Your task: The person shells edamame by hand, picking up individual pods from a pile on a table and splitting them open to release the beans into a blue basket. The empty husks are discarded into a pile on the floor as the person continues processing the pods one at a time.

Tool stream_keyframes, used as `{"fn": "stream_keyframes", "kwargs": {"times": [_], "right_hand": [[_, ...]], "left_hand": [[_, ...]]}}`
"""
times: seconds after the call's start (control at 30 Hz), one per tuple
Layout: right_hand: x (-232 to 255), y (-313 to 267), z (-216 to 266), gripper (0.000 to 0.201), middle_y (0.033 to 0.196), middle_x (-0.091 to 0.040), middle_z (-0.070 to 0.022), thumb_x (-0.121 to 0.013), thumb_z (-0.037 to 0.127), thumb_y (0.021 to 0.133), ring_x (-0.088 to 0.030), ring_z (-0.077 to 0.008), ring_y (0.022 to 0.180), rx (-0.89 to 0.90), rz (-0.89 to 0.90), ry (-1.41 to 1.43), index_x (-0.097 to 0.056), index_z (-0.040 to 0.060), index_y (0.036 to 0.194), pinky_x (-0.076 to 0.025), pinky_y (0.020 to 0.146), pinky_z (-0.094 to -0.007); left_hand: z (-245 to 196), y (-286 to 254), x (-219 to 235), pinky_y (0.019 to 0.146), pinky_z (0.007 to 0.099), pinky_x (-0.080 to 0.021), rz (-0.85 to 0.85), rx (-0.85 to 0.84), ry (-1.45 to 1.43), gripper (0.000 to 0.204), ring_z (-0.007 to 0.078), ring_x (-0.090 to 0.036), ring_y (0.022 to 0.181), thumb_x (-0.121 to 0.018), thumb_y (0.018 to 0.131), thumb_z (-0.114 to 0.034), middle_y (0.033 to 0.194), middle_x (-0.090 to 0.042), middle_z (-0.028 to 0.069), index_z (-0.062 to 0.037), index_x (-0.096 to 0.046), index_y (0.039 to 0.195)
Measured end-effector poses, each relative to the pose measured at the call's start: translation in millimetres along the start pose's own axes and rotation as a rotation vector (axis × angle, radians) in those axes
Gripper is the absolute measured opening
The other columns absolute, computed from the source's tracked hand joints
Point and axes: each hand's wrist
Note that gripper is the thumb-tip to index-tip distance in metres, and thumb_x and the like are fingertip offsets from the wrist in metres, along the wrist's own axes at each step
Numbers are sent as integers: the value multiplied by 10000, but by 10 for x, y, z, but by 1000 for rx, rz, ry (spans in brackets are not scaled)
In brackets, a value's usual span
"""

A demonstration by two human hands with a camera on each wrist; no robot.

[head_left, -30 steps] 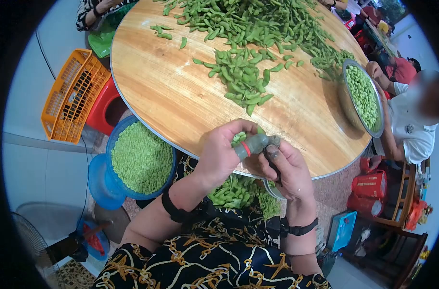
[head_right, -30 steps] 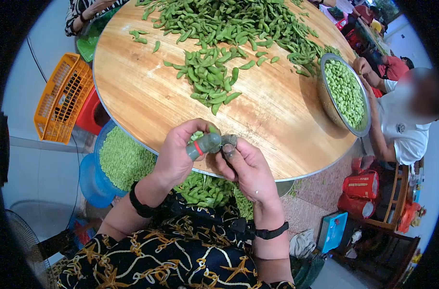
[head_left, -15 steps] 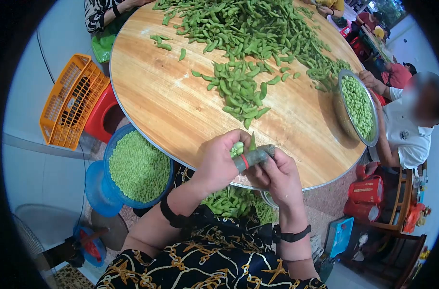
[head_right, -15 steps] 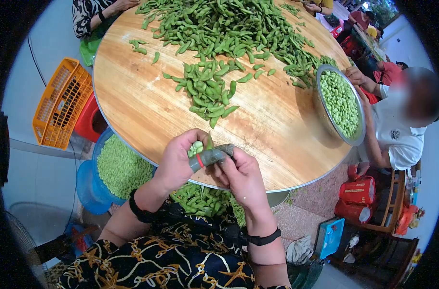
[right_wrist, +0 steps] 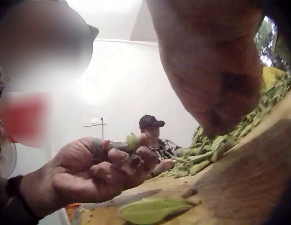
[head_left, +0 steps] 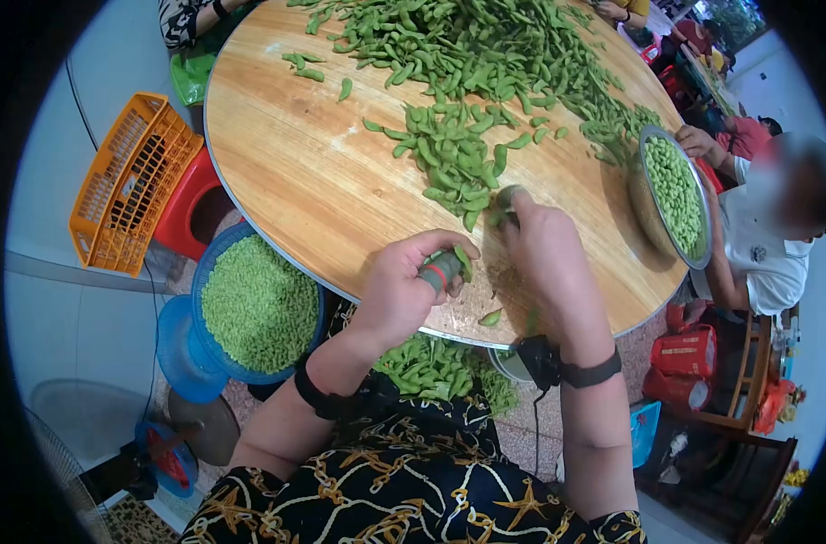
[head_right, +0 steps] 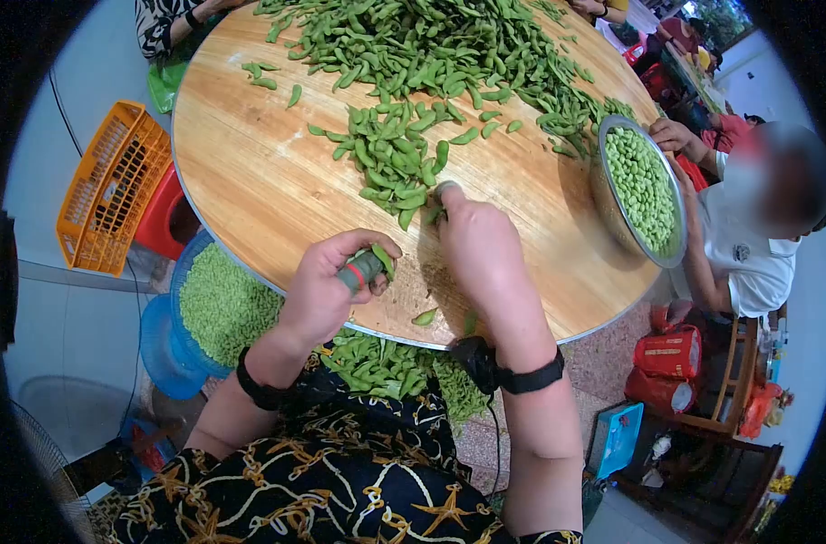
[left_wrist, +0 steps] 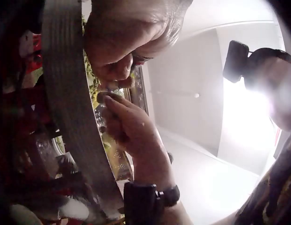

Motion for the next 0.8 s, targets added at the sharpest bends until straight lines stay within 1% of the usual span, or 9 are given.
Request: {"fn": "stream_keyframes", "kwargs": {"times": [0.13, 0.17, 0.2, 0.27, 0.43, 0.53, 0.7, 0.77, 0.8], "right_hand": [[-4, -215, -33, 191, 691, -622, -177, -601, 139, 806, -614, -311, 642, -12, -11, 283, -579, -3, 933, -478, 599, -379], [6, -296, -11, 191, 691, -622, -177, -601, 139, 806, -614, -311, 642, -13, -7, 285, -579, -3, 933, -478, 599, -379], [47, -390, 30, 186, 689, -618, -107, -617, 135, 807, -592, -223, 633, -9, 70, 622, -584, -6, 922, -468, 587, -336], [61, -554, 35, 175, 701, -563, 43, -641, 129, 821, -479, -37, 651, -82, 227, 985, -588, -17, 900, -413, 560, -211], [8, -733, 76, 134, 627, -522, 42, -588, 136, 870, -415, -9, 542, -228, 189, 1182, -586, 3, 869, -337, 484, -165], [-128, -815, 171, 122, 570, -453, 58, -546, 156, 897, -329, -11, 455, -433, 207, 1889, -559, 34, 899, -251, 420, -175], [-290, -828, 317, 93, 601, -539, -19, -572, 100, 869, -468, -97, 458, -293, -157, 1292, -558, 9, 879, -344, 437, -210], [-334, -806, 315, 93, 638, -577, -97, -615, 62, 820, -544, -181, 503, 114, -452, 646, -562, -8, 851, -411, 474, -264], [-278, -820, 338, 108, 669, -575, -159, -644, 48, 780, -575, -240, 541, 89, -406, 578, -570, -9, 832, -438, 503, -300]], "left_hand": [[46, -26, 17, 616, 189, -414, -2, 21, 259, 234, 85, -522, 715, -521, 799, 48, 864, -580, 20, -5, -548, 1025], [89, -15, 18, 640, 218, -433, -24, -192, 515, 240, 105, -540, 725, -562, 790, 12, 841, -588, 25, -7, -525, 1026], [103, -12, 3, 664, 247, -451, -44, -406, 768, 267, 124, -558, 736, -603, 782, -25, 818, -597, 29, -8, -502, 1028], [42, -49, -56, 692, 269, -456, -1, -395, 749, 306, 145, -571, 748, -631, 769, -51, 797, -599, 42, -10, -480, 1031], [31, -98, -125, 640, 291, -474, 93, -541, 742, 249, 190, -601, 681, -664, 760, -108, 765, -609, 84, -26, -563, 972], [74, -40, -95, 593, 266, -474, 96, -753, 773, 189, 149, -601, 664, -654, 777, -114, 767, -620, 74, -37, -599, 940], [139, -64, -176, 525, 175, -413, -52, -283, 448, 90, 37, -521, 656, -581, 849, -98, 788, -581, -30, -50, -577, 925], [115, -31, -152, 491, 150, -364, -17, -72, 216, 63, 5, -469, 617, -537, 883, -101, 769, -532, -56, -64, -556, 930], [106, -16, -143, 491, 150, -364, -19, -72, 215, 63, 5, -469, 617, -537, 883, -101, 769, -532, -56, -64, -556, 930]]}}
Point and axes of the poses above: each hand's wrist, its own y-axis towards the middle knuckle, its own x-axis out of the back of the hand, z = x × y
